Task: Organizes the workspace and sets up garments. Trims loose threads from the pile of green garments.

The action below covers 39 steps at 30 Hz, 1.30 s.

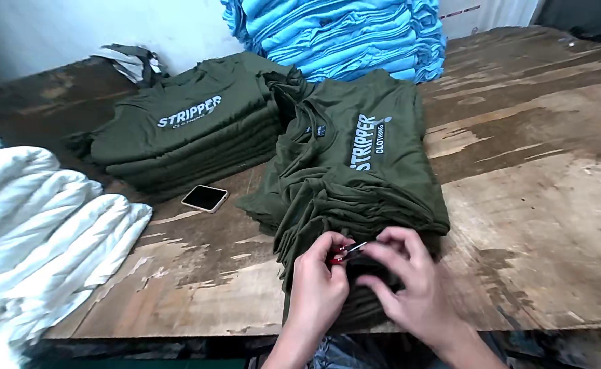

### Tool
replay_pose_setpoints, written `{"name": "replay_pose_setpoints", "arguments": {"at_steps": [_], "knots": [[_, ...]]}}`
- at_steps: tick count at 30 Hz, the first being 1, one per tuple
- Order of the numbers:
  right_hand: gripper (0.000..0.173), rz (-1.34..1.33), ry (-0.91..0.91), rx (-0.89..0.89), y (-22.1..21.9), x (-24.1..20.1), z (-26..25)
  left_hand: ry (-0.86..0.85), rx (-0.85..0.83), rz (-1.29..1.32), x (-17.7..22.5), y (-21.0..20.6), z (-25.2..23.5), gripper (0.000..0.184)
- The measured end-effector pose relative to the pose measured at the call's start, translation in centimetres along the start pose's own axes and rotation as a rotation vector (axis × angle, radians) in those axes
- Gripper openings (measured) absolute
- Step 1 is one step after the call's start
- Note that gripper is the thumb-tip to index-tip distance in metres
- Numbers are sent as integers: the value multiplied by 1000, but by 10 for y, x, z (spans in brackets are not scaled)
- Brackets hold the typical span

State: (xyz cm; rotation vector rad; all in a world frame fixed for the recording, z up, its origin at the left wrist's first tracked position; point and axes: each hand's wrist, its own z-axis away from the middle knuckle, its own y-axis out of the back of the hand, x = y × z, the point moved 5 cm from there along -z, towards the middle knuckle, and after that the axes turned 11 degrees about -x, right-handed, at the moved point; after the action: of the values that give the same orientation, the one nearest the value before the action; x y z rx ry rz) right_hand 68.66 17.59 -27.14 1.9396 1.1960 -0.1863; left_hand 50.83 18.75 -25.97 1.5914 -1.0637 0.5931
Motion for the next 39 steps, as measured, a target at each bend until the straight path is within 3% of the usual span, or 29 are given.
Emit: {"name": "replay_pose_setpoints", "arguments": {"at_steps": [1,7,9,12,16,21,26,28,31,33,36,39], "knots": [[15,85,55,53,6,-2,7,11,-7,17,0,-1,0,15],[7,-153,-7,262,23,3,36,-55,-76,71,7,-5,11,27],[11,-139,21,248,22,-4,39,-209,-31,-94,15,-3,21,35],[10,-112,51,236,21,-6,44,-483,167,-409,27,-3,37,18],[8,-119,71,229,15,-6,44,-685,252,-666,33,-15,44,19],[6,-100,92,254,16,-4,44,-679,295,-706,35,-12,43,16],[5,-88,76,271,14,-5,45,-718,205,-698,36,-27,40,21],[13,-33,2,273,16,-3,45,-698,224,-695,35,-25,39,16],[49,64,-120,216,17,0,39,-672,271,-684,33,-16,41,14],[54,97,-120,203,13,-2,31,-643,289,-667,31,-11,42,14],[15,37,-38,266,9,-3,27,-600,295,-643,31,-5,40,18],[5,12,34,300,14,-6,35,-632,287,-655,31,-1,42,19]]}}
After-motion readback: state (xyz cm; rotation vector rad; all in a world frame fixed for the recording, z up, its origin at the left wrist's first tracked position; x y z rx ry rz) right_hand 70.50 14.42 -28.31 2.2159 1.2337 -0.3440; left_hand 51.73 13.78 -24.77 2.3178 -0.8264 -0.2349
